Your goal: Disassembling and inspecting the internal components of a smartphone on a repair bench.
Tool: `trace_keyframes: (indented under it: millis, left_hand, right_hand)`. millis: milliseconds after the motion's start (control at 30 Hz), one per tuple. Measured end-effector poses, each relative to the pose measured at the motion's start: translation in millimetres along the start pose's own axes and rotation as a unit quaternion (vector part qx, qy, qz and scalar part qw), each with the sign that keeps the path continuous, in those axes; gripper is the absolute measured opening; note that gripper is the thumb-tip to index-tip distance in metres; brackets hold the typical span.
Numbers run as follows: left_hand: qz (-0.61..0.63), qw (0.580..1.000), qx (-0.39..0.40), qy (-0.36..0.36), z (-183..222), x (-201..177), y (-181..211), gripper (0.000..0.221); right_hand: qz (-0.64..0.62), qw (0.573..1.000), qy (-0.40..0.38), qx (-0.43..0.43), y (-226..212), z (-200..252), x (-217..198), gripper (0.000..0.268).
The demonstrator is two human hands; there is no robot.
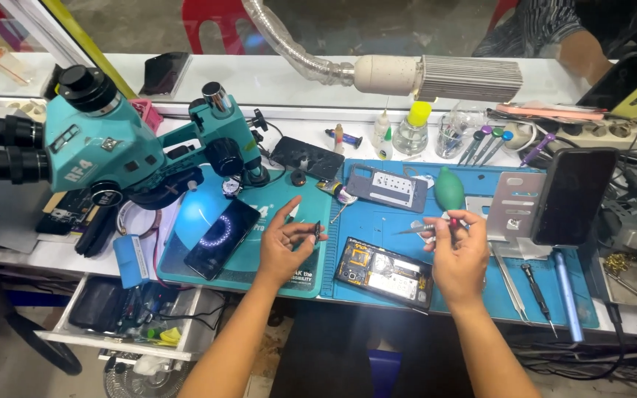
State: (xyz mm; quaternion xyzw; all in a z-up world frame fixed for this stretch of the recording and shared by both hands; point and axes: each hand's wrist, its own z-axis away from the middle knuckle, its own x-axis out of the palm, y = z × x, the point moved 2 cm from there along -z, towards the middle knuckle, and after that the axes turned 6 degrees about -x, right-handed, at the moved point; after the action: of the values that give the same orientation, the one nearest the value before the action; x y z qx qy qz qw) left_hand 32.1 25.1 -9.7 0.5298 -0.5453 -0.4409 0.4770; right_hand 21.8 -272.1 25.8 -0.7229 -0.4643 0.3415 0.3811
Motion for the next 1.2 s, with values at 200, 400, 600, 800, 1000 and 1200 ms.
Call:
trace_keyframes:
  millis: [200,400,600,800,1000,1200]
  left_hand:
    - [-0.041,0.999,-0.029,-0.018,2,8,19,0.082]
    - [-0.035,0.999,-0.033,-0.018,2,8,21,0.082]
    - [-0.043,0.998,-0.029,-0.02,1,8,22,0.081]
    - [-0.045,0.998,-0.023,-0.024,1,8,22,0.081]
    - [-0.048,0.998,-0.022,-0.026,0,8,19,0.081]
    - [-0.047,0.998,-0.026,-0.025,0,8,20,0.082]
  right_hand:
    - [-0.004,0.999,-0.026,-0.019,10,-12,29,0.016]
    - [0.015,0.997,-0.068,-0.026,-3,-4,45,0.015]
    - [0.038,0.996,-0.072,-0.037,-1,1,45,0.016]
    - [0.029,0.996,-0.076,-0.024,5,4,45,0.017]
    - [0.011,0.997,-0.063,-0.031,-3,5,43,0.019]
    - [0.007,0.995,-0.065,-0.078,-26,14,43,0.016]
